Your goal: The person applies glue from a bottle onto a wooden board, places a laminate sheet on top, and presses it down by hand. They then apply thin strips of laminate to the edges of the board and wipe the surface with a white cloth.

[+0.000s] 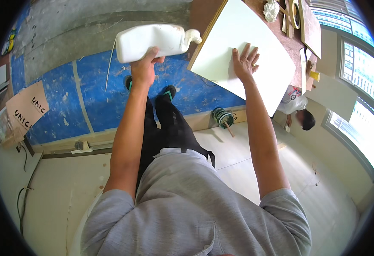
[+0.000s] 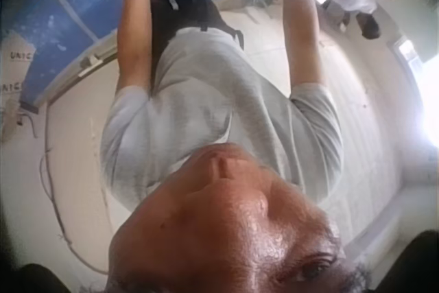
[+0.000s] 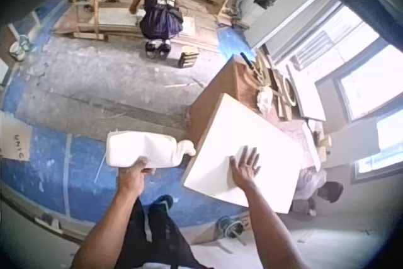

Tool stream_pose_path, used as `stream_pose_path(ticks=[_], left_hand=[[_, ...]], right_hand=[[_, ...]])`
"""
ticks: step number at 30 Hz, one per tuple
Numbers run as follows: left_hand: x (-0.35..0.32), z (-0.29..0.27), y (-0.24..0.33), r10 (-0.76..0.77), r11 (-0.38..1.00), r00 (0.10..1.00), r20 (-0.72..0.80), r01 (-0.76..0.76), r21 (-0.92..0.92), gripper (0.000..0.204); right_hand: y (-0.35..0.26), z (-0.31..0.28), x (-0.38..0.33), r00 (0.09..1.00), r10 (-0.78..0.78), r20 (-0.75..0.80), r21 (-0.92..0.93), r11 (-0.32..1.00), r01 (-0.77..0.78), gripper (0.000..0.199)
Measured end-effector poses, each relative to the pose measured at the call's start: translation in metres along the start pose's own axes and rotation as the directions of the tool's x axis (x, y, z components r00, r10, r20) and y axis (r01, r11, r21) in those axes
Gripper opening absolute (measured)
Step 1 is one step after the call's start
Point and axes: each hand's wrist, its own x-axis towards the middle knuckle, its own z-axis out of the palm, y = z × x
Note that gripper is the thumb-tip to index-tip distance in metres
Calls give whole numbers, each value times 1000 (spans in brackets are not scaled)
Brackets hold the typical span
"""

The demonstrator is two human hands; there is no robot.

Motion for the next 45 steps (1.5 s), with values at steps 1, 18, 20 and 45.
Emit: stream_pose_path(ticks=[1,18,20,45], left_hand=[[-8,-6,4,-8,1000,1000,1,8,5,42],[6,17,0,4,1000,1000,4,-4,0,40],[9,23,-2,13,999,1000,2,-13,-51,41],[26,34,-11,-21,995,999,34,24,-101,42]], right_hand=[[0,0,0,1000,2,1,-1,1000,-2,97],[0,2,0,1000,8,-8,-9,1000,-8,96],[0,4,-1,1000,8,-4,-1,1000,-8,95],[0,1,0,1000,0,3,9,1000,0,96]])
